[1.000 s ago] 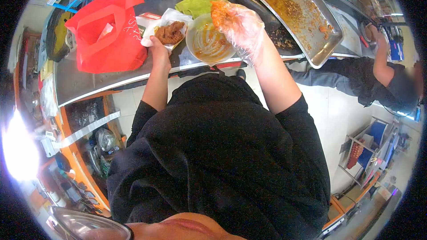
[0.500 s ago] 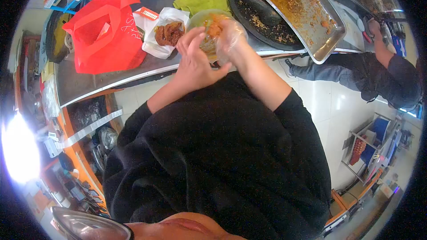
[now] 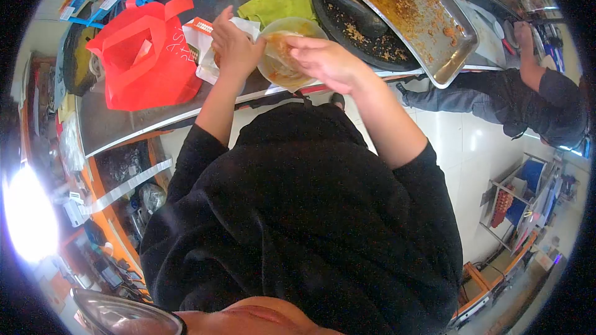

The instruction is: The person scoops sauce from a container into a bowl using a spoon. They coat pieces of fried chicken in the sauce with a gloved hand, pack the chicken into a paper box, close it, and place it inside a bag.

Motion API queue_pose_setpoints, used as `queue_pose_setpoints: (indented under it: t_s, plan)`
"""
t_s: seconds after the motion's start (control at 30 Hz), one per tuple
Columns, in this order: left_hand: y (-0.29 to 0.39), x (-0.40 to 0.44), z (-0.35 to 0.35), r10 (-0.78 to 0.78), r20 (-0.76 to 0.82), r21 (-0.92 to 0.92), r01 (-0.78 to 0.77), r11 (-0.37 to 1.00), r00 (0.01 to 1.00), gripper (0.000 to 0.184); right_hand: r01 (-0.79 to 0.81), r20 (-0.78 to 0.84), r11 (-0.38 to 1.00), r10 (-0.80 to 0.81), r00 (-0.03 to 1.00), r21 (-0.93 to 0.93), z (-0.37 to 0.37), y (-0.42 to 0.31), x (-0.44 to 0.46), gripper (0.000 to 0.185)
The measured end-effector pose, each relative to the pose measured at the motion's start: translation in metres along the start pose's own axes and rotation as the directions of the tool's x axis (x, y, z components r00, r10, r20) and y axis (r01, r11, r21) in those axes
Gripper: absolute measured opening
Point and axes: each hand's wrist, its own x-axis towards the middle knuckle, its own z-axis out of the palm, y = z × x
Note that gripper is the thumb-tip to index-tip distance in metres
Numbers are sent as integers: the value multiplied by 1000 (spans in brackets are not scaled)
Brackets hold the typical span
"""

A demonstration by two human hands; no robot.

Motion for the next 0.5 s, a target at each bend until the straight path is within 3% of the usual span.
queue_pose_setpoints:
  t_s: [0.07, 0.1, 0.2, 0.23, 0.27, 0.33, 0.37, 0.47, 0.5]
  plan:
    - [-4, 4, -5, -56, 44, 27, 55, 998, 997, 85, -138, -152, 942, 95, 984, -306, -7, -19, -15, 40]
    - [-6, 8, -5, -95, 64, 24, 94, 995, 993, 86, -82, -220, 878, -27, 975, -471, -6, -25, -16, 37]
    - [1, 5, -13, -182, 218, 79, 168, 983, 959, 87, -47, -198, 348, -413, 889, -936, -22, -16, 8, 36]
    - [5, 1, -19, -207, 283, 110, 183, 977, 937, 87, -16, -197, 407, -406, 893, -913, -15, -11, 12, 31]
    - [6, -4, -27, -176, 287, 58, 166, 984, 942, 88, 45, -132, 354, -459, 879, -934, -11, -2, 16, 26]
    - [-5, -12, -47, -125, 291, -33, 140, 990, 949, 89, 75, -124, 433, -412, 903, -898, 11, 9, 21, 23]
    - [-24, -18, -46, -41, 146, -97, 55, 994, 988, 71, 109, -84, 456, -382, 920, -884, 19, 15, 26, 20]
    - [-71, -24, -67, -454, 372, -318, 571, 757, 810, 45, 183, 64, 382, -304, 950, -906, 44, 27, 40, 18]
    - [-82, -28, -72, -468, 277, -252, 533, 807, 839, 40, 329, 197, 293, -401, 895, -898, 45, 40, 50, 17]
